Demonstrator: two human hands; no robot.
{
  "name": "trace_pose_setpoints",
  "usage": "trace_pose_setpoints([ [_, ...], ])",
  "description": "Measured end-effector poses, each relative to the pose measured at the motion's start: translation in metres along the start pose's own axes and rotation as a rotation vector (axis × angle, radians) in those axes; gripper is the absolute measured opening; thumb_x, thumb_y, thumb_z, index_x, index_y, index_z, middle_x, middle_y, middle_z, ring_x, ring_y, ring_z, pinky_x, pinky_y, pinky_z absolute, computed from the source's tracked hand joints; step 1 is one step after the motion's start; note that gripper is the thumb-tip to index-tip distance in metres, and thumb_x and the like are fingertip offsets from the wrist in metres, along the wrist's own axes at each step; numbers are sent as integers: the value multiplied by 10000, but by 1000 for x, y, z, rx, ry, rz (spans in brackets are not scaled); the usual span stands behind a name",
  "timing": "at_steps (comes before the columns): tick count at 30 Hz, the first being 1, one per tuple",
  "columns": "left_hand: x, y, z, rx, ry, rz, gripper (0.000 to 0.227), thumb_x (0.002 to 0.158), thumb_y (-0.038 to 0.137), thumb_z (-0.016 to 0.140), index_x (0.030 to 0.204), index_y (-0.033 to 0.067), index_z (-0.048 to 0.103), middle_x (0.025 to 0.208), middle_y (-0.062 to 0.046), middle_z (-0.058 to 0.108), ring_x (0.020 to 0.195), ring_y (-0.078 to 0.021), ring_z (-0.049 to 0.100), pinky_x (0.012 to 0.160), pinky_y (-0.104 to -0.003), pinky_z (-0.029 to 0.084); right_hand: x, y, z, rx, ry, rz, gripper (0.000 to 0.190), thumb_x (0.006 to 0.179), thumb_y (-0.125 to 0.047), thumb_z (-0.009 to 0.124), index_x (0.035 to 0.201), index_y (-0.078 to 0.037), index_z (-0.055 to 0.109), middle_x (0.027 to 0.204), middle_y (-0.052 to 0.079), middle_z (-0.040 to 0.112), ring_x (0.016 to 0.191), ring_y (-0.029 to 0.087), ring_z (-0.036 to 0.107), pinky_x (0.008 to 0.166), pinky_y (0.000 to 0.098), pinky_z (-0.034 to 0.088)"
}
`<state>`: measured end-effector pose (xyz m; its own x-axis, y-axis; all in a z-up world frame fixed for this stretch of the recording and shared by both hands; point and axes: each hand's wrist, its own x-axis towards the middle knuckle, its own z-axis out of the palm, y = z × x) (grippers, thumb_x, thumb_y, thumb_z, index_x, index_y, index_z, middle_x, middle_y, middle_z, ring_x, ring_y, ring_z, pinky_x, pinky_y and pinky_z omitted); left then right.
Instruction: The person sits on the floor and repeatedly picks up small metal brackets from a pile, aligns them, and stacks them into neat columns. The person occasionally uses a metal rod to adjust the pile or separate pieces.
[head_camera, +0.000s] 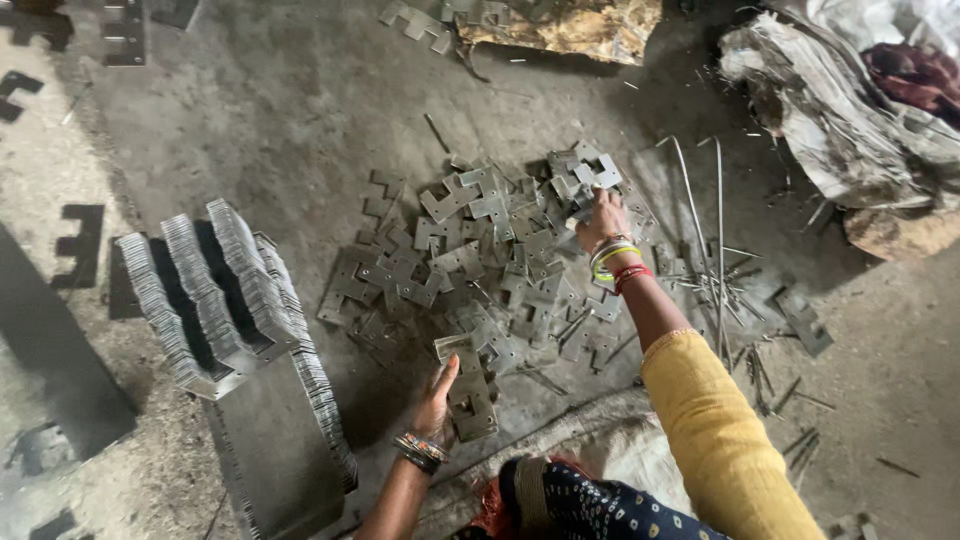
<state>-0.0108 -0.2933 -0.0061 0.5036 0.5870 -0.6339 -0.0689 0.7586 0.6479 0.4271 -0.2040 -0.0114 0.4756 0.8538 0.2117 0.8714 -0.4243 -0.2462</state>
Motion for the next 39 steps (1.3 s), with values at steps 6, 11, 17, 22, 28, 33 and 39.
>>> trace_pose_setpoints([
  [6, -18, 24, 12, -118, 27, -9, 730, 898, 598, 676, 1282, -21, 637, 1148, -123, 692, 1033, -248, 638, 901, -464, 493, -25, -24, -58, 440, -187, 160, 367, 774, -81, 747, 1141, -72, 741, 1042, 99, 764, 911, 236, 728, 817, 354, 594],
  [11, -22, 47, 34, -268, -9, -155, 744, 824, 577, 712, 1365, 88, 563, 1100, -139, 721, 921, -291, 687, 802, -518, 573, -48, -61, -158, 248, -446, -109, 390, 792, -41, 759, 1175, -111, 758, 1089, 94, 767, 909, 204, 738, 803, 295, 609],
  [17, -16, 43, 25, -242, 83, -516, 753, 870, 639, 502, 1472, 195, 414, 1272, -147, 592, 1054, -317, 658, 874, -611, 575, -46, -97, -105, 439, -744, -90, 567, 777, -209, 773, 1319, -124, 629, 1048, 130, 772, 861, 262, 738, 786, 384, 635],
  [22, -10, 4, -1, -296, -135, -106, 737, 929, 563, 651, 1453, 54, 552, 1419, -130, 602, 1195, -199, 644, 989, -382, 521, -48, -77, 2, -176, -445, 46, 569, 765, -236, 818, 1232, 21, 619, 1024, 223, 742, 961, 372, 681, 807, 462, 575],
  [28, -21, 4, -21, -359, -66, -100, 693, 897, 538, 641, 1415, 87, 551, 1368, -161, 638, 1113, -234, 702, 969, -409, 547, -39, -79, -19, 175, -610, 244, 448, 799, -204, 754, 1246, -170, 740, 1080, 165, 775, 906, 323, 750, 823, 429, 636],
  [33, -23, 24, -17, -382, 85, -365, 804, 821, 671, 520, 1399, 112, 538, 1368, -223, 621, 1090, -301, 657, 900, -496, 531, -79, -111, -97, 670, -968, 178, 578, 769, -173, 755, 1332, -201, 627, 1266, 55, 707, 1029, 221, 731, 832, 338, 642],
  [39, -42, 20, -20, -310, -45, 6, 638, 775, 334, 793, 1356, 176, 580, 1380, -18, 615, 1220, -199, 619, 1000, -362, 532, -128, -15, -165, 3, -374, 345, 687, 788, -197, 796, 1417, -122, 530, 1343, 197, 585, 1127, 335, 612, 963, 442, 513],
])
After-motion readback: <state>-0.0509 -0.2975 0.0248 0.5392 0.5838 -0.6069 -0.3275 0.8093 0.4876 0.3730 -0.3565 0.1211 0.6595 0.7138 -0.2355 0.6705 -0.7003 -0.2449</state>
